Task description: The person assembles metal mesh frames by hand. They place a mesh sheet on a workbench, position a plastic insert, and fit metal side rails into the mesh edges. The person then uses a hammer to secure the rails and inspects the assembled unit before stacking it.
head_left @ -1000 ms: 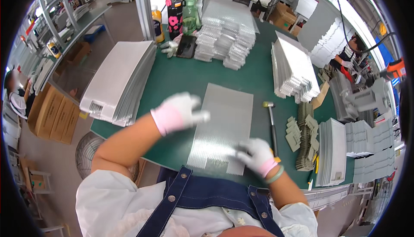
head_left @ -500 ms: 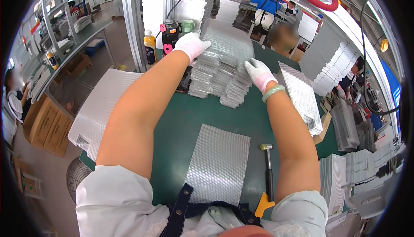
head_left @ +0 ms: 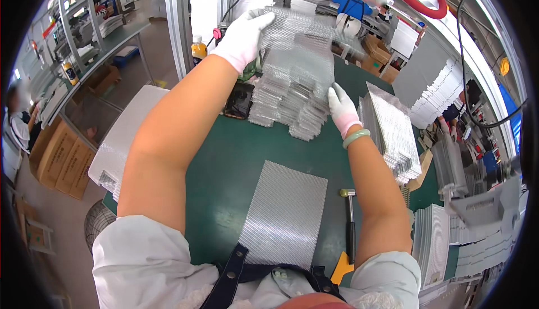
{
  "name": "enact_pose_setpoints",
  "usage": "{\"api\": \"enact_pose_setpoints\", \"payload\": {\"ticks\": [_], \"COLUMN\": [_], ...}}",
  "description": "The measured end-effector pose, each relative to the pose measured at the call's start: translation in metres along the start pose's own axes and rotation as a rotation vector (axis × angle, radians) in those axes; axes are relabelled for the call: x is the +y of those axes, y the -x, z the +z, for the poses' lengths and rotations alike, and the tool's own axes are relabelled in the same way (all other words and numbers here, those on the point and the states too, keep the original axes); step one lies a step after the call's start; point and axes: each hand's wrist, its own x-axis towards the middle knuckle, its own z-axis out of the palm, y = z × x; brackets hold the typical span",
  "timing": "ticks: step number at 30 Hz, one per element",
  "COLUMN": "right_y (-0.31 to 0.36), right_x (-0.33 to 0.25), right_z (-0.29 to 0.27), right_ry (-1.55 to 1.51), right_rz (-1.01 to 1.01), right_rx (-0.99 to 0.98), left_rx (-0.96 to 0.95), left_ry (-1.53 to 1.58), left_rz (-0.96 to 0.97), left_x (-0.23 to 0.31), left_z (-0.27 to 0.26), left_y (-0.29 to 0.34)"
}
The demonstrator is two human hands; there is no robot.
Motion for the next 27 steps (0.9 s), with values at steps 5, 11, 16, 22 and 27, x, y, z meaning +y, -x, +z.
{"api": "enact_pose_setpoints", "payload": {"ticks": [5, 11, 16, 22, 27], "right_y": [-0.010, -0.020, -0.015, -0.021, -0.028], "right_x": [0.016, 0.004, 0.007, -0.011, -0.060], "right_z": [-0.003, -0.013, -0.003, -0.012, -0.026], "right_ry": [0.300, 0.475, 0.449, 0.431, 0.406], "right_rz": [-0.033, -0.024, -0.049, -0.236, -0.476], "right_rx": [-0.029, -0.091, -0.011, 0.249, 0.556], "left_rx": [-0.061, 0.016, -0.075, 0.143, 0.177], "left_ry": [0.004, -0.165, 0.228, 0.145, 0.270], "left_rz": [-0.118, -0.223, -0.143, -0.254, -0.296], "left_x": [0.024, 0.008, 0.018, 0.005, 0.005], "left_z": [-0.001, 0.001, 0.003, 0.003, 0.011], "left_y": [0.035, 0.037, 0.006, 0.005, -0.008]}}
